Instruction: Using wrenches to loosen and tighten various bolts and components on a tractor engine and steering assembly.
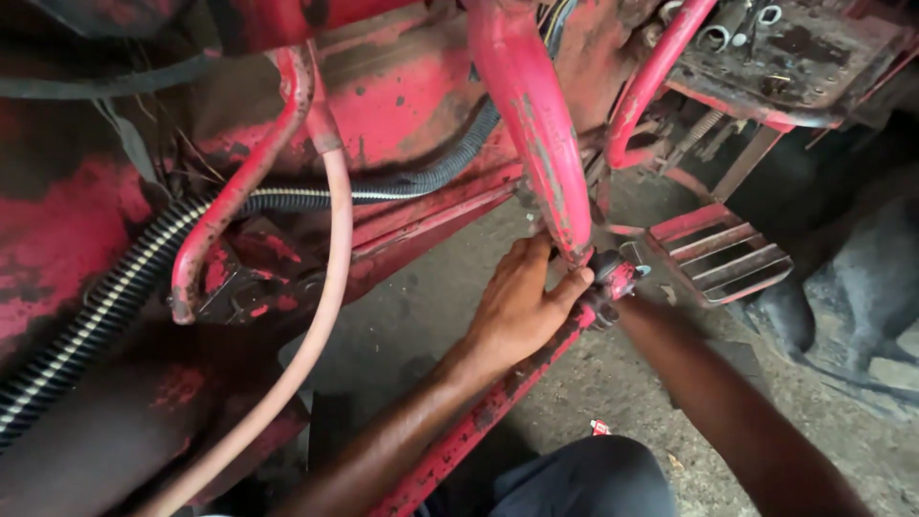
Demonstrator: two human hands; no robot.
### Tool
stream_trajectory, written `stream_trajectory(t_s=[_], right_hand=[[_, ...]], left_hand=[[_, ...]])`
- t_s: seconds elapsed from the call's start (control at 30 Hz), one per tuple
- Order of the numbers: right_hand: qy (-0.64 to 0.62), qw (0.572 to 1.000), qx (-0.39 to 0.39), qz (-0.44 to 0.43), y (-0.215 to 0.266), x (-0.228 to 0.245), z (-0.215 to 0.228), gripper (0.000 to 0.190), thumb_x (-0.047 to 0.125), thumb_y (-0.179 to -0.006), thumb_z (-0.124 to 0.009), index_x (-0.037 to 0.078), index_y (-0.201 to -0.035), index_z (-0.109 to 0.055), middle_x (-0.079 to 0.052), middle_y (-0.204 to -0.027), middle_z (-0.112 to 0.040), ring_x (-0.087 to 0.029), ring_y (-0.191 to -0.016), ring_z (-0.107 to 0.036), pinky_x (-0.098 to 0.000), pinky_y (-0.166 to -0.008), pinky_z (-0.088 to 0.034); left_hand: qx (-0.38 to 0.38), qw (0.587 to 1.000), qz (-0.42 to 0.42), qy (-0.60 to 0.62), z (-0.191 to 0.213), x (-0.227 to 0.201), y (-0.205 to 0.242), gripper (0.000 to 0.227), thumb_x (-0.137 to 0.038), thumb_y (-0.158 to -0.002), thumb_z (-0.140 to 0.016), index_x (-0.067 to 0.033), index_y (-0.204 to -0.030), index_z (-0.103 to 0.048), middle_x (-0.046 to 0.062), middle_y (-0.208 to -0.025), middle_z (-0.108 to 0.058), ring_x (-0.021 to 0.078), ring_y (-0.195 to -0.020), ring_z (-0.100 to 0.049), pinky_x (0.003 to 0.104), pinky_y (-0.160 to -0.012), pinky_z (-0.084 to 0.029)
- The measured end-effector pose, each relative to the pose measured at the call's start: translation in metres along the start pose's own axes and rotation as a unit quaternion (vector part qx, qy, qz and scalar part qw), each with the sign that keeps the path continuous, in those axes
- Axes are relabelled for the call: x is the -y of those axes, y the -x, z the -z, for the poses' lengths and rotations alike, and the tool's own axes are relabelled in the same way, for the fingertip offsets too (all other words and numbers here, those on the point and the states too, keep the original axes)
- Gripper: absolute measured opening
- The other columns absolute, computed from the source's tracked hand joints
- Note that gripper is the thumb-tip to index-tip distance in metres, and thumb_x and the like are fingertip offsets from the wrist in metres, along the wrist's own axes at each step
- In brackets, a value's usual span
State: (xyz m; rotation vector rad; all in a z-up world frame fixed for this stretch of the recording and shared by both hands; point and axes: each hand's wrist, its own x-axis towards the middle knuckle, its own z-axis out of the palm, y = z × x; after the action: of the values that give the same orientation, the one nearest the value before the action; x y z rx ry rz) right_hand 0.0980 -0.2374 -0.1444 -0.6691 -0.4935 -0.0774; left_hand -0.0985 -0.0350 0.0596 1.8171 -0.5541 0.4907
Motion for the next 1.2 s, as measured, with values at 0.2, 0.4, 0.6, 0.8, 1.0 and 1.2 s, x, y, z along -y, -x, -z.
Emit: stream_trajectory(t_s=[0.2,0.4,0.6,0.8,1.0,1.2], right_hand=[[-0.463,0.873,0.138,0.06,0.056,-0.024,-0.162,0.051,0.041,-0.109,-0.057,0.004,-0.144,-0.052,-0.006,-0.133,-0.06,-0.016,-0.125,-0.054,-0.0288,-0.114,-0.044],[-0.423,0.887,0.173,0.056,0.069,-0.02,-0.146,0.045,0.045,-0.115,-0.056,0.008,-0.14,-0.054,-0.003,-0.125,-0.062,-0.013,-0.118,-0.057,-0.027,-0.107,-0.047],[-0.388,0.894,0.219,0.055,0.063,-0.025,-0.136,0.04,0.049,-0.12,-0.054,0.012,-0.135,-0.055,0.0,-0.118,-0.064,-0.011,-0.112,-0.06,-0.025,-0.101,-0.05],[-0.03,0.962,0.268,-0.045,0.012,0.035,-0.117,0.042,0.048,-0.109,-0.057,0.016,-0.137,-0.052,0.003,-0.126,-0.059,-0.01,-0.12,-0.055,-0.0272,-0.104,-0.046],[-0.106,0.983,0.142,-0.046,0.04,-0.016,-0.063,0.045,0.047,-0.104,-0.053,0.011,-0.132,-0.051,-0.002,-0.122,-0.057,-0.017,-0.116,-0.052,-0.032,-0.103,-0.042],[-0.096,0.927,-0.096,-0.349,0.102,-0.013,-0.096,0.049,0.048,-0.097,-0.055,0.015,-0.133,-0.052,-0.005,-0.122,-0.059,-0.017,-0.117,-0.057,-0.0347,-0.104,-0.047]], left_hand=[[-0.017,0.999,-0.001,0.039,0.0,-0.003,-0.001,0.044,-0.031,-0.094,-0.068,-0.0037,-0.128,-0.059,0.021,-0.125,-0.067,0.0404,-0.117,-0.065,0.048,-0.097,-0.052],[0.014,0.999,0.019,-0.029,0.008,-0.017,-0.013,0.039,-0.036,-0.093,-0.069,-0.0054,-0.116,-0.065,0.02,-0.114,-0.072,0.0396,-0.108,-0.069,0.05,-0.092,-0.053],[0.064,0.993,0.057,-0.085,0.012,-0.022,-0.016,0.037,-0.042,-0.091,-0.07,-0.0086,-0.108,-0.068,0.018,-0.102,-0.075,0.0385,-0.096,-0.073,0.05,-0.087,-0.055],[0.003,0.999,-0.031,-0.038,-0.002,-0.009,-0.003,0.037,-0.033,-0.095,-0.067,-0.0034,-0.115,-0.061,0.023,-0.114,-0.069,0.0415,-0.107,-0.067,0.05,-0.092,-0.052],[0.027,0.998,0.035,-0.047,0.008,-0.022,0.002,0.037,-0.033,-0.094,-0.066,-0.0046,-0.116,-0.061,0.022,-0.112,-0.068,0.0413,-0.107,-0.066,0.052,-0.092,-0.05],[0.031,0.998,0.057,-0.025,0.006,-0.015,0.0,0.04,-0.033,-0.094,-0.066,-0.0061,-0.122,-0.059,0.022,-0.115,-0.069,0.0414,-0.107,-0.067,0.052,-0.092,-0.051]])
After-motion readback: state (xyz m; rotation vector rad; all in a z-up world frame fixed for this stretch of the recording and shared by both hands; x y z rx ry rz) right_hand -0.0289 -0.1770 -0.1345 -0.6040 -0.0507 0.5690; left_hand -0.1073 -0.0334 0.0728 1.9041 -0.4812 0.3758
